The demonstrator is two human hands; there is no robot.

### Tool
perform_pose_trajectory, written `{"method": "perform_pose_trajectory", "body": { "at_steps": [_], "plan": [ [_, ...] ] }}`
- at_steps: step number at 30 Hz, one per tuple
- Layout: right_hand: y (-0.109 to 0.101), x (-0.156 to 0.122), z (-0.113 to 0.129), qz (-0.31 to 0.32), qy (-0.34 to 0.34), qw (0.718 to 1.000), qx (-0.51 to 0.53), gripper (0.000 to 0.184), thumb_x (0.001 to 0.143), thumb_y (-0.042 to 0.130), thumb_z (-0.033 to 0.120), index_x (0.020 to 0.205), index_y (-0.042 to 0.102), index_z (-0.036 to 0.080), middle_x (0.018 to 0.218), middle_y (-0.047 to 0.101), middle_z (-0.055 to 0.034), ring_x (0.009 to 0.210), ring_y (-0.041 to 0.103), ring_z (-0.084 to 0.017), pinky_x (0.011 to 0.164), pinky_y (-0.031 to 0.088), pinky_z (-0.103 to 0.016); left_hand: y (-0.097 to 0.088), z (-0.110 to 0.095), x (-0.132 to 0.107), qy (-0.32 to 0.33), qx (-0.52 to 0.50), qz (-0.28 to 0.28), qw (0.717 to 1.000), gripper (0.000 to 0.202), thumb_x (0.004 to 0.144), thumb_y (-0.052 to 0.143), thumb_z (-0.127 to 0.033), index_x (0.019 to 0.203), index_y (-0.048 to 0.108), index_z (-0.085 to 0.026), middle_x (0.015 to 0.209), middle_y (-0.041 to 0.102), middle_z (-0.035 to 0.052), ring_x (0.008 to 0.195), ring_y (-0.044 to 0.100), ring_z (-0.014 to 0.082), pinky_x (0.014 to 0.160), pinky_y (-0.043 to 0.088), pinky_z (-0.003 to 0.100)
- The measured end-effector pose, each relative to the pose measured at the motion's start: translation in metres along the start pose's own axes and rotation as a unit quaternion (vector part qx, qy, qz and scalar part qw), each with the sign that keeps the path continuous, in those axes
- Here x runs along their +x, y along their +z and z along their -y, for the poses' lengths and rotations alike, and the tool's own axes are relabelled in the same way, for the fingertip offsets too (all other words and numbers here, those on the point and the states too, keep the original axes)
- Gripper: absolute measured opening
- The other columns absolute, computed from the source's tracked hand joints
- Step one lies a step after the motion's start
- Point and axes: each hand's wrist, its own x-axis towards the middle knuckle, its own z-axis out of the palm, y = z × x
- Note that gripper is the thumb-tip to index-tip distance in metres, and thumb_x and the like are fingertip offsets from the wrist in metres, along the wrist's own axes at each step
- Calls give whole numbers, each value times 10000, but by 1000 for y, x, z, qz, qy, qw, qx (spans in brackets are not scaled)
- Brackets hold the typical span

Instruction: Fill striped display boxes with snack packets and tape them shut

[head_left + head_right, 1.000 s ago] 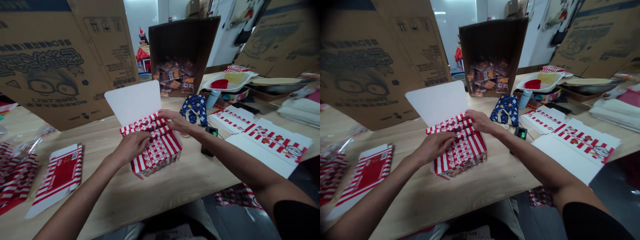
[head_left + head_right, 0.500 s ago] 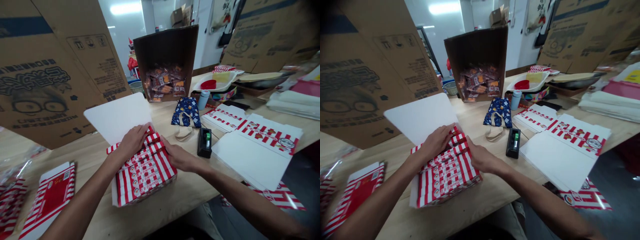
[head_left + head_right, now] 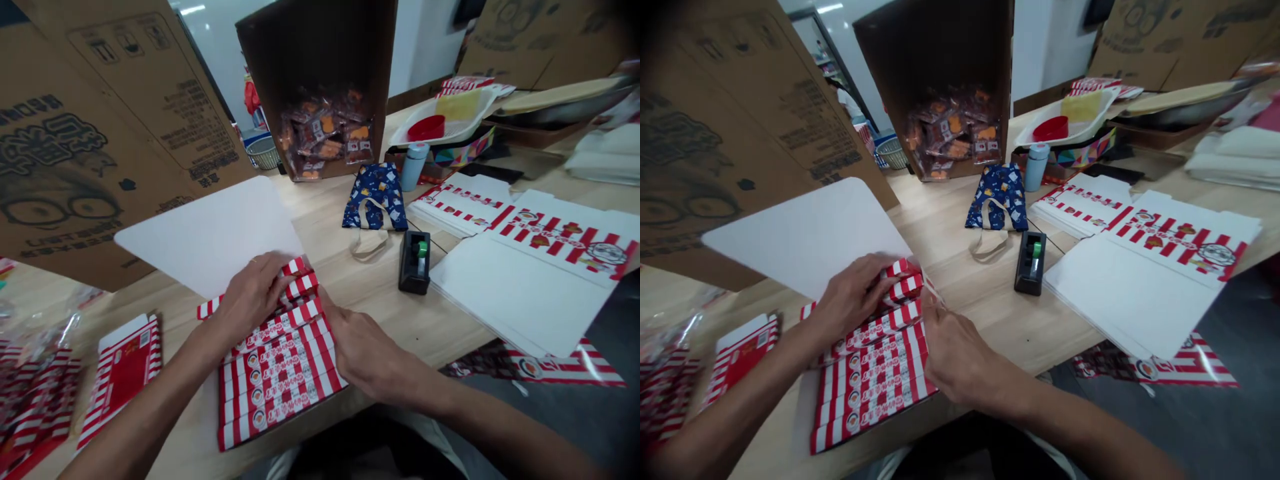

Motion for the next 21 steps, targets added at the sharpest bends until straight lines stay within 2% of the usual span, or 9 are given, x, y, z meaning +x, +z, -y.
{"method": "perform_pose_trajectory", "body": {
  "at_steps": [4,7,9,11,13,15,17,19,21],
  "plan": [
    [2,4,-12,-37,5,997,68,950,784,501,95,1622,66,198,1477,488,-190,1262,545,-311,1043,491,-498,1,2,-1,-31,51,-78,995,242,1027,496,-338,1186,607,-194,1063,664,75,984,619,221,857,533,376],
    [-6,12,-15,5,23,997,75,950,766,519,88,1629,135,192,1371,516,-177,1199,544,-300,1046,480,-489,12,3,-3,-29,64,-43,997,264,1031,481,-330,1196,622,-180,1028,670,83,958,622,229,861,541,393],
    [-11,16,-16,37,27,997,67,953,746,531,70,1628,185,177,1287,527,-161,1130,547,-279,1037,480,-460,17,4,-2,-19,63,-9,998,315,1041,447,-320,1270,606,-172,1077,676,98,989,628,233,903,548,409],
    [-12,18,-19,40,21,997,59,955,745,540,66,1629,193,170,1259,519,-155,1109,537,-271,1034,476,-445,14,5,-2,-5,61,1,998,373,1048,416,-324,1346,577,-169,1194,658,126,1077,621,249,960,549,436],
    [-10,15,-23,20,13,997,68,936,791,547,86,1636,166,212,1268,517,-138,1105,534,-264,1029,475,-440,3,6,-6,3,55,-18,998,409,1044,419,-332,1398,552,-176,1305,613,146,1172,599,265,991,553,451],
    [-8,10,-29,-4,3,996,88,876,866,544,130,1635,148,266,1285,525,-117,1115,533,-256,1032,474,-440,-13,8,-19,-7,44,-54,998,395,1032,453,-299,1403,558,-214,1324,611,128,1191,610,249,985,571,427],
    [-7,6,-31,-7,-12,995,102,784,915,521,146,1617,201,283,1284,539,-104,1132,534,-250,1036,477,-431,-24,13,-42,-16,56,-65,996,357,1009,501,-245,1351,603,-263,1284,661,80,1135,661,217,965,592,394],
    [-8,4,-30,8,-21,996,91,707,916,488,117,1579,296,266,1267,558,-105,1121,550,-244,1016,498,-413,-28,19,-68,-17,96,-35,995,356,989,536,-223,1329,623,-287,1289,692,59,1103,697,221,946,617,398],
    [-9,4,-22,13,-15,999,42,707,876,475,85,1556,340,224,1283,567,-134,1102,576,-259,983,528,-429,-25,26,-90,-27,124,12,992,424,991,525,-225,1409,566,-284,1382,652,72,1166,688,251,943,633,425]
  ]
}}
